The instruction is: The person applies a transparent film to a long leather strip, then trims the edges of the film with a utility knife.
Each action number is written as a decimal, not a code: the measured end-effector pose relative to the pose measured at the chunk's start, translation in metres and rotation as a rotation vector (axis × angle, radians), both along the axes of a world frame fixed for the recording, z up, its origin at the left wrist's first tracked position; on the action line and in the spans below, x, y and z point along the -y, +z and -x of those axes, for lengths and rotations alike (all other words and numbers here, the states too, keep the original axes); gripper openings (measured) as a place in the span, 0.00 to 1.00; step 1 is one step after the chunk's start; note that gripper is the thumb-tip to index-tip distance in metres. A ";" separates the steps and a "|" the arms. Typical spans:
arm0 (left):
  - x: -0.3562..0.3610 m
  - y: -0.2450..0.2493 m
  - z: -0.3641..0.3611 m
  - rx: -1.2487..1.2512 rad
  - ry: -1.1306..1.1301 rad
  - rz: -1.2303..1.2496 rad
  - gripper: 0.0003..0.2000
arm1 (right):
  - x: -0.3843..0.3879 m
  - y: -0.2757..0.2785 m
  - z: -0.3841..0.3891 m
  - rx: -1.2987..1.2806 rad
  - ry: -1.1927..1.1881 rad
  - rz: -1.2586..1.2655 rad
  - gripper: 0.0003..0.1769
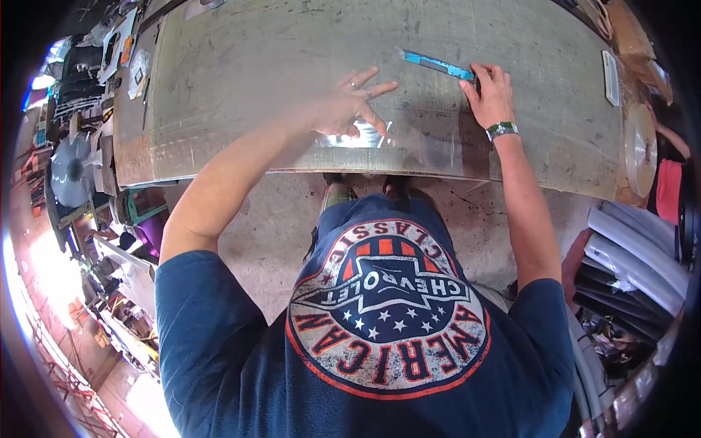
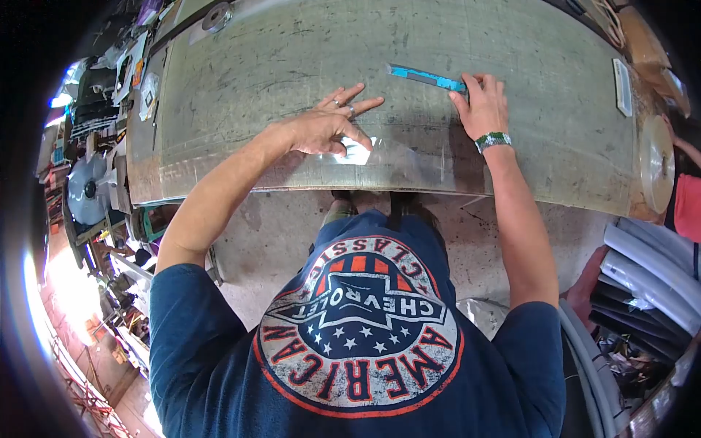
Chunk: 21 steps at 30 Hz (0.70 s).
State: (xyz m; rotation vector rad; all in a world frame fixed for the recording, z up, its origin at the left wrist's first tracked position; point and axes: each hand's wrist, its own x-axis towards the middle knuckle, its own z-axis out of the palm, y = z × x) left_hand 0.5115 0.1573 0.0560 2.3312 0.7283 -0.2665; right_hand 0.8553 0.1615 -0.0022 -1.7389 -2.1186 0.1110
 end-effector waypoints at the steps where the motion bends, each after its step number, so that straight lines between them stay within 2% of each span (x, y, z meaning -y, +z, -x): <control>1: 0.000 0.000 0.000 -0.010 0.003 -0.001 0.31 | 0.000 -0.003 -0.002 -0.046 0.022 0.025 0.19; 5: 0.001 -0.005 0.004 0.004 -0.017 -0.021 0.30 | 0.002 -0.015 -0.008 -0.096 0.014 0.022 0.13; 8: -0.003 -0.005 0.005 0.012 -0.039 -0.026 0.29 | 0.021 -0.003 -0.024 -0.461 -0.141 0.342 0.09; 9: -0.004 -0.008 0.006 0.015 -0.047 -0.030 0.29 | 0.038 0.023 -0.018 -0.655 -0.168 0.323 0.09; 12: -0.002 -0.013 0.008 0.019 -0.055 -0.019 0.29 | 0.067 0.063 -0.038 -0.642 -0.245 0.297 0.09; 15: -0.005 -0.013 0.010 0.025 -0.043 -0.022 0.29 | 0.054 0.083 -0.031 -0.331 -0.199 0.063 0.09; 18: -0.003 -0.018 0.011 0.043 -0.046 -0.025 0.29 | 0.024 0.080 -0.014 -0.529 -0.304 0.017 0.11; 21: -0.004 -0.021 0.012 0.056 -0.056 -0.034 0.29 | 0.007 0.075 0.015 -0.647 -0.414 0.152 0.17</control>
